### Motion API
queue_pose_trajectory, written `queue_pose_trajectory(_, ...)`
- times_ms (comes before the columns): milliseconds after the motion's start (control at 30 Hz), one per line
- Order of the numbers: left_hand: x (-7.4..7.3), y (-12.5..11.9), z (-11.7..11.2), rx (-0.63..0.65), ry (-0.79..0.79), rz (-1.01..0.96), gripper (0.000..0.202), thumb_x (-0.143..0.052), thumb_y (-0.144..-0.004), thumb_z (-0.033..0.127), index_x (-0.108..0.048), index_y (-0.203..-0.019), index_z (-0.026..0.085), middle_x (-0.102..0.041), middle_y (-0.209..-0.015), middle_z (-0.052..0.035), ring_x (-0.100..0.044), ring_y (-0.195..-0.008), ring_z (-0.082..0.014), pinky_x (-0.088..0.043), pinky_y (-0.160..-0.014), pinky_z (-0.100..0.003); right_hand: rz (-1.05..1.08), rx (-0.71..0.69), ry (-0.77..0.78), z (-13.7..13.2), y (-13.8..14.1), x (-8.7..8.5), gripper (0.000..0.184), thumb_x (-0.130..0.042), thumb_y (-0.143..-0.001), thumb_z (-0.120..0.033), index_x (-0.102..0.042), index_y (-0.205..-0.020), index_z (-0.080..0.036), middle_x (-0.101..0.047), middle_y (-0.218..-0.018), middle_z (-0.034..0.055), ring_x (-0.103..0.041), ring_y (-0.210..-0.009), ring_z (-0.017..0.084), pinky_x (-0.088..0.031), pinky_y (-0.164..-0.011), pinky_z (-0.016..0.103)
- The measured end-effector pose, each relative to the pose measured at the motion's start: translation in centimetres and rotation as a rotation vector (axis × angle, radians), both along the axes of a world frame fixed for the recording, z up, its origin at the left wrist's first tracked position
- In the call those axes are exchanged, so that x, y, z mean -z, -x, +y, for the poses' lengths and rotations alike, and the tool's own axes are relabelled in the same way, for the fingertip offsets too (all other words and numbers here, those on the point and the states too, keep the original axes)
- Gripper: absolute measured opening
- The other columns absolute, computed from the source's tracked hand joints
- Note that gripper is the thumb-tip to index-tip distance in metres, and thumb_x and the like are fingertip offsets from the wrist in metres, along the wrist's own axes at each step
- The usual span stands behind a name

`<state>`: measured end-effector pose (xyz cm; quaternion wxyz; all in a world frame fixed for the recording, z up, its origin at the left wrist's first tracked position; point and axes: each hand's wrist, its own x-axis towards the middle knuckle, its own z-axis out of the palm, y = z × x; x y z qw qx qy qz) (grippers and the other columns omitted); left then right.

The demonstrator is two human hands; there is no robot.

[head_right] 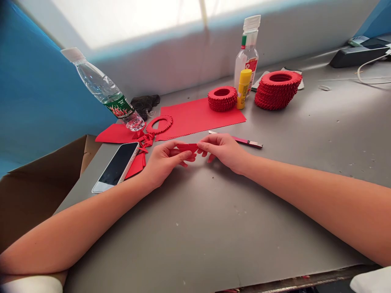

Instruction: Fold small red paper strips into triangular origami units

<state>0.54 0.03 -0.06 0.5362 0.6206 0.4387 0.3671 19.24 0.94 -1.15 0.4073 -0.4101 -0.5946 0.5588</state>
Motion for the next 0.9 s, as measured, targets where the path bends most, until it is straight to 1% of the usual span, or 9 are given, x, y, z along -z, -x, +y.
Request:
queue_pose_trajectory(300,0.0,0.0,0.0,0.007,-0.002,-0.005,0.026,-0.064,-0.073,0.032,-0.059,-0.091,0.015,-0.068,-0.079,-0.0055,-0.065,-0.079,-0.0203,-0.051,-0.061,-0.027,-0.028,-0.003,-0.003,-0.1,0.1,-0.3,0.02,-0.062,-0.074,-0.036,-0.064,-0.076,-0.016,-0.059,-0.072,0.0007,-0.053,-0.064,0.009,-0.046,-0.054,0.02)
queue_pose_trajectory(467,0.0,0.0,0.0,0.011,0.001,-0.006,0.026,-0.064,-0.073,0.033,-0.06,-0.091,0.015,-0.068,-0.079,-0.0056,-0.065,-0.079,-0.0205,-0.051,-0.061,-0.027,-0.033,-0.006,-0.005,-0.1,0.0,-0.2,0.022,-0.062,-0.073,-0.037,-0.064,-0.076,-0.016,-0.059,-0.072,0.0006,-0.053,-0.063,0.009,-0.046,-0.054,0.021)
queue_pose_trajectory(633,-0.1,0.0,-0.1,0.022,0.012,-0.007,0.027,-0.064,-0.073,0.033,-0.06,-0.093,0.015,-0.068,-0.08,-0.0062,-0.066,-0.078,-0.0203,-0.05,-0.062,-0.026,-0.083,0.016,-0.046,-0.2,0.2,-0.2,0.022,-0.059,-0.075,-0.038,-0.062,-0.076,-0.017,-0.059,-0.071,-0.0005,-0.053,-0.06,0.008,-0.045,-0.053,0.02)
queue_pose_trajectory(733,-0.1,-0.1,-0.2,0.022,0.028,-0.014,0.036,-0.065,-0.072,0.032,-0.057,-0.103,0.016,-0.069,-0.078,-0.0061,-0.066,-0.078,-0.0203,-0.051,-0.063,-0.027,-0.147,0.049,-0.123,-0.5,0.4,-0.3,0.02,-0.056,-0.078,-0.036,-0.061,-0.076,-0.016,-0.06,-0.073,0.0001,-0.054,-0.061,0.009,-0.046,-0.054,0.021)
queue_pose_trajectory(833,-0.3,-0.2,-0.4,0.016,0.052,-0.037,0.054,-0.067,-0.07,0.031,-0.048,-0.12,0.02,-0.069,-0.076,-0.0052,-0.066,-0.077,-0.0206,-0.051,-0.063,-0.028,-0.191,0.094,-0.213,-1.0,0.6,-0.5,0.018,-0.055,-0.079,-0.034,-0.061,-0.077,-0.016,-0.061,-0.075,0.001,-0.056,-0.064,0.01,-0.048,-0.057,0.022)
queue_pose_trajectory(900,-0.4,-0.2,-0.5,0.018,0.068,-0.051,0.06,-0.067,-0.07,0.03,-0.043,-0.124,0.02,-0.069,-0.077,-0.0053,-0.066,-0.077,-0.0205,-0.051,-0.062,-0.029,-0.199,0.12,-0.261,-1.2,0.7,-0.5,0.017,-0.055,-0.079,-0.032,-0.062,-0.079,-0.017,-0.062,-0.075,0.001,-0.056,-0.064,0.011,-0.049,-0.059,0.024)
